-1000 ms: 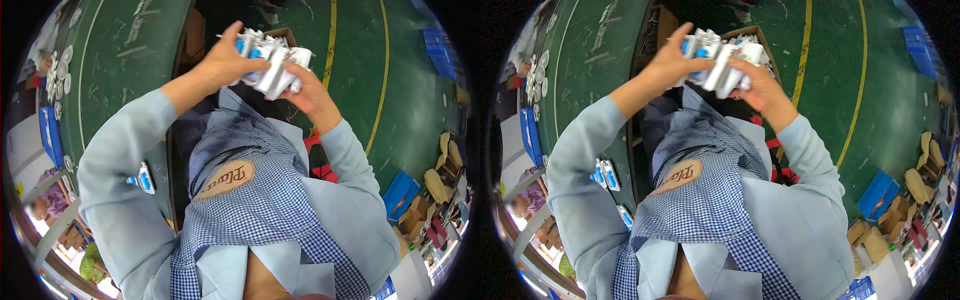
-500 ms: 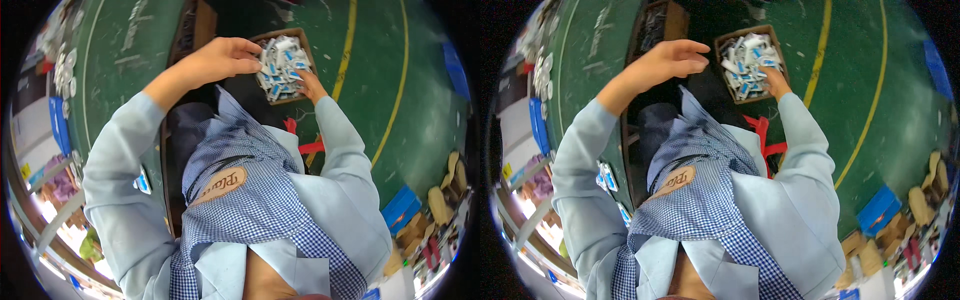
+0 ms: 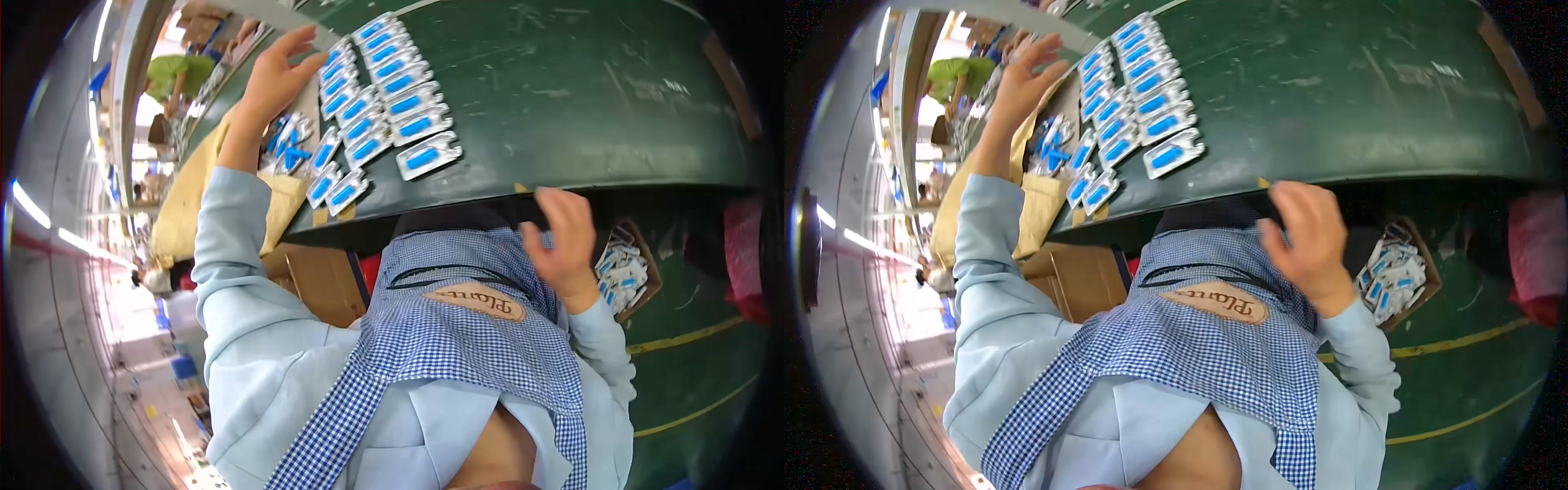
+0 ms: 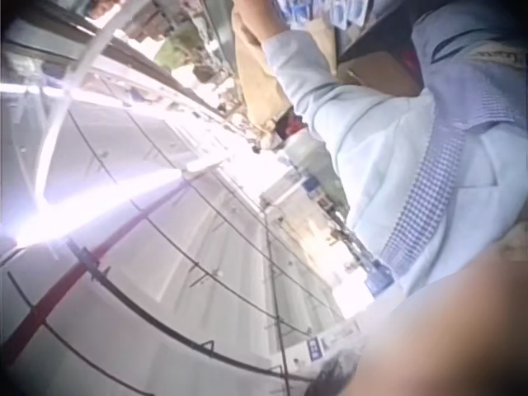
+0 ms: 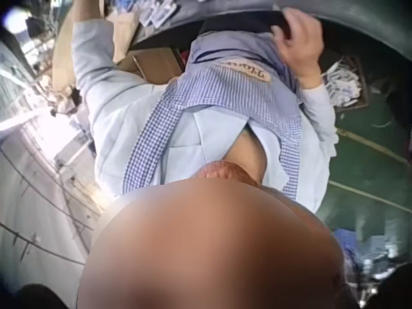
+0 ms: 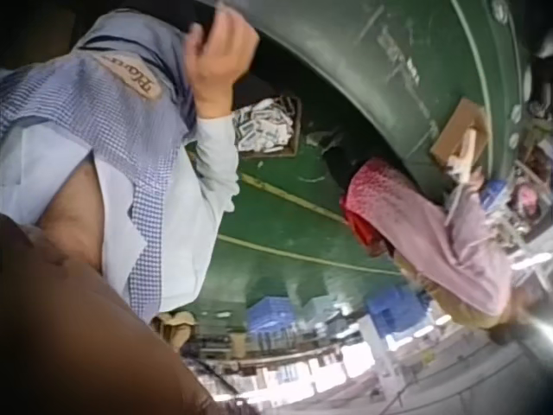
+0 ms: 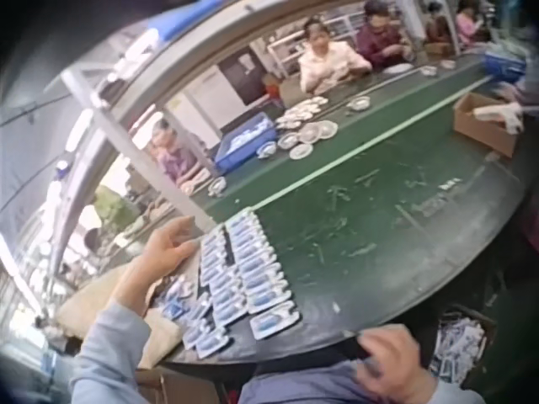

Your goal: Assembling electronic components by inserting batteries into housings and applying hot glue.

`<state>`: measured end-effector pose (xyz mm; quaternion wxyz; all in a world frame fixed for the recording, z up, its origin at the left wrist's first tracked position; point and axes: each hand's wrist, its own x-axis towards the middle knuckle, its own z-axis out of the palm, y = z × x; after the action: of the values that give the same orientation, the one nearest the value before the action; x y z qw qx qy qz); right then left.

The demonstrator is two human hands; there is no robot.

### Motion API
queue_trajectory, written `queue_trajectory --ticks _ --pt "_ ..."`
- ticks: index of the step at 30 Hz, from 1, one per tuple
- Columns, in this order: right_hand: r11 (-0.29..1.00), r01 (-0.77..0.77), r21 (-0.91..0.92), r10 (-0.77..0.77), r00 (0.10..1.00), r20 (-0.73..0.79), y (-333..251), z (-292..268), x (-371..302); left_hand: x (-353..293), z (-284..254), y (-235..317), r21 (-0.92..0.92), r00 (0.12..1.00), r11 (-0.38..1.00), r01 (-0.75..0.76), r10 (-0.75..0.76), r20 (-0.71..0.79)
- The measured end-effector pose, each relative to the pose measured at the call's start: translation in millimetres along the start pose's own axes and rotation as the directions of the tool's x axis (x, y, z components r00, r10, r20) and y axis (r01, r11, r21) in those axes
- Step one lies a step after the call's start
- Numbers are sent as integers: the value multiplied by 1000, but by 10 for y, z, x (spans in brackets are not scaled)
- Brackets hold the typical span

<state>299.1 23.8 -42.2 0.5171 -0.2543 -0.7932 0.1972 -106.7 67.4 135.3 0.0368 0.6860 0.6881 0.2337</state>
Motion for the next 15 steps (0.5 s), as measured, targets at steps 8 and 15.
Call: queue_trajectory --ticks 8,15 --pt "981 191 -42 -131 801 585 -613 1152 658 -213 39 -950 112 991 992 50 -63 120" --pt "940 223 -259 6 747 664 -545 1495 925 763 585 -1118 397 932 901 -174 21 362"
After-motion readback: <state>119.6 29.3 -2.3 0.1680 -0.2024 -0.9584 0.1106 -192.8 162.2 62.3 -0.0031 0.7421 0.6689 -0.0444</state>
